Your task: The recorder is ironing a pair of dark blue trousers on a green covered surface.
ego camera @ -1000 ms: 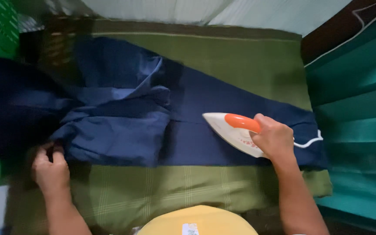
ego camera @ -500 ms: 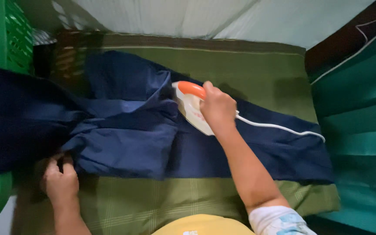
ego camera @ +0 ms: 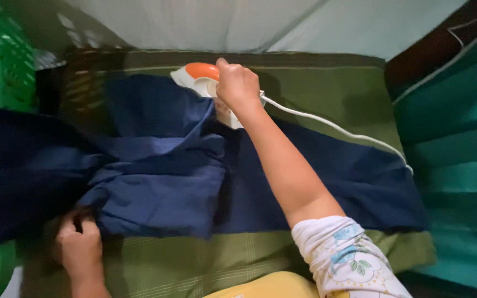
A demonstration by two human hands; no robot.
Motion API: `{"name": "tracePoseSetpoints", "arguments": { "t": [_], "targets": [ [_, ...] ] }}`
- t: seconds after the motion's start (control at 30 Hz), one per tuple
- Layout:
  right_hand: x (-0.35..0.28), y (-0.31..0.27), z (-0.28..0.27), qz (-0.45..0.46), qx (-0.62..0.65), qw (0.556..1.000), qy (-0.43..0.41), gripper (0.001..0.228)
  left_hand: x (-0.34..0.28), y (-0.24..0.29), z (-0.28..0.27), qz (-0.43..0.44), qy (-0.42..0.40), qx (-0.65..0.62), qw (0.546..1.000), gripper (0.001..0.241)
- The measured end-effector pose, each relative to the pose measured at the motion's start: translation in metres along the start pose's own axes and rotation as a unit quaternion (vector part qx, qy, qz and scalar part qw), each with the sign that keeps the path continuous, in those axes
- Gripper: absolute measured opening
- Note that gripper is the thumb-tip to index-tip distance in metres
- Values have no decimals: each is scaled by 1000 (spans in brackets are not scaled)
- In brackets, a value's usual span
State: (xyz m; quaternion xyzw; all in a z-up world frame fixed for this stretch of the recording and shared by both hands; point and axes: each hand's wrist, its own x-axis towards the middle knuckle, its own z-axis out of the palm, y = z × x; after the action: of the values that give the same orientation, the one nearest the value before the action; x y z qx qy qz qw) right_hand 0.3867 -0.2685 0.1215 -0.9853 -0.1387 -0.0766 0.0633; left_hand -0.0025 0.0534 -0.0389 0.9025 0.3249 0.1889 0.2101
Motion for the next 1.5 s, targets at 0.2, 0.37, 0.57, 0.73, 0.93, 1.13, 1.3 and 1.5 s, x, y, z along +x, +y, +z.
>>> {"name": "tracePoseSetpoints", "arguments": {
  "t": [0.2, 0.37, 0.57, 0.73, 0.93, 1.13, 1.3, 1.5],
  "targets": [
    [-76, 85, -36, -9, -38, 999, -36, 25, 1, -18, 8, -47, -33, -16, 998, 34],
    [-137, 189, -68, 14, -103, 992, -67, 25, 0, -14, 3, -25, -44, -20, 999, 38],
    [-161, 232, -99, 48, -111, 983, -136, 19, 1, -25, 11, 31, 0, 26, 999, 35],
    [-165, 177, -91, -8, -85, 983, -160, 24, 6, -40, 24, 74, 23, 32, 996, 36],
    [-196, 127, -87, -3, -25, 985, -172, 26, 3, -51, 27, 33, 13, 17, 999, 38],
    [-249, 184, -123, 53, -45, 980, -187, 21, 1, -53, 24, 65, 27, 7, 998, 35],
    [-285, 228, -127, 105, -116, 963, -221, 21, 2, -44, 24, 39, -1, 9, 999, 40],
    [-288, 157, -98, -116, 4, 989, -94, 27, 8, -68, 43, -34, -19, 11, 999, 50]
  ]
}}
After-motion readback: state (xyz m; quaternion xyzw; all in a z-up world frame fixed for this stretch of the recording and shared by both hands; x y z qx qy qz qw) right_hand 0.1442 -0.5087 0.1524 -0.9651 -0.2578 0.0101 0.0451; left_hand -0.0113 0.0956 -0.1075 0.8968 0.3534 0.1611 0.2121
